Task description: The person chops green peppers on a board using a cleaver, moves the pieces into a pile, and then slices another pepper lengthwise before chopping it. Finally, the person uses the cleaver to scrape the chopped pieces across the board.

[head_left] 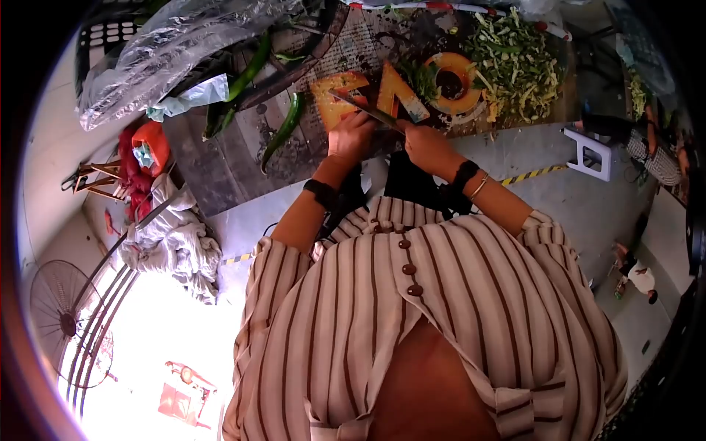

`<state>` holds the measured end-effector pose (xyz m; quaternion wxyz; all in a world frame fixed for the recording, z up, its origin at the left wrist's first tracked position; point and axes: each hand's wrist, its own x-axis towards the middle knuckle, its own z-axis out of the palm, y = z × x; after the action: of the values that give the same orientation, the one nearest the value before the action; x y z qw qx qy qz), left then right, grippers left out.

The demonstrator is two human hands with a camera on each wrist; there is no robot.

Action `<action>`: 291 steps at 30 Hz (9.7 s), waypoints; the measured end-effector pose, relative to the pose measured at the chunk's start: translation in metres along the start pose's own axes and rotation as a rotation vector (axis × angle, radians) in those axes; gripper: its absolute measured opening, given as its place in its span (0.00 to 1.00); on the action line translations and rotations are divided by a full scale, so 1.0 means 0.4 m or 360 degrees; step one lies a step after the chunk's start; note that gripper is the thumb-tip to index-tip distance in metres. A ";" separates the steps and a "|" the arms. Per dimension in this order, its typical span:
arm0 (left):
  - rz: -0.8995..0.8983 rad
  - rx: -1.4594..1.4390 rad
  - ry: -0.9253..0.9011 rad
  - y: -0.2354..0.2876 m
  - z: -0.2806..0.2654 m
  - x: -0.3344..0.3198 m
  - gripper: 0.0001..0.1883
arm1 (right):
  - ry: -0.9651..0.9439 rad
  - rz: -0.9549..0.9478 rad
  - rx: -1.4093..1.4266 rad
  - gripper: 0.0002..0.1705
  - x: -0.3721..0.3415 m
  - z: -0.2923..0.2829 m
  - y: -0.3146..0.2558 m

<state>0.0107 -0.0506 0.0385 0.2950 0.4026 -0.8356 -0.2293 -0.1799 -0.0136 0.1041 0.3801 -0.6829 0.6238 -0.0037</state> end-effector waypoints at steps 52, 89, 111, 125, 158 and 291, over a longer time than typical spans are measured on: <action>-0.0156 -0.0140 -0.0008 -0.004 -0.013 -0.021 0.14 | 0.0343 -0.0103 0.0159 0.10 0.101 -0.016 0.014; -0.0244 -0.0226 0.0061 -0.011 -0.064 -0.049 0.09 | 0.0212 -0.0122 0.0043 0.10 0.117 -0.015 -0.028; -0.0276 -0.0237 -0.0008 -0.021 -0.055 -0.051 0.09 | -0.0052 -0.0007 -0.0006 0.08 0.045 0.000 -0.034; -0.0232 -0.0246 -0.0014 -0.023 -0.050 -0.043 0.08 | 0.0300 0.0007 0.0238 0.11 0.111 -0.037 -0.018; -0.0131 -0.0211 -0.0080 -0.021 -0.015 -0.005 0.13 | 0.0228 -0.0230 -0.0066 0.08 0.187 -0.018 -0.037; -0.0369 -0.0123 -0.0070 0.005 -0.037 -0.041 0.11 | -0.0060 -0.0070 -0.0273 0.12 0.092 -0.094 -0.053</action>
<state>0.0279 -0.0382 0.0454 0.2635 0.4796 -0.7803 -0.3027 -0.1717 -0.0659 0.1248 0.3316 -0.7266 0.5994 0.0542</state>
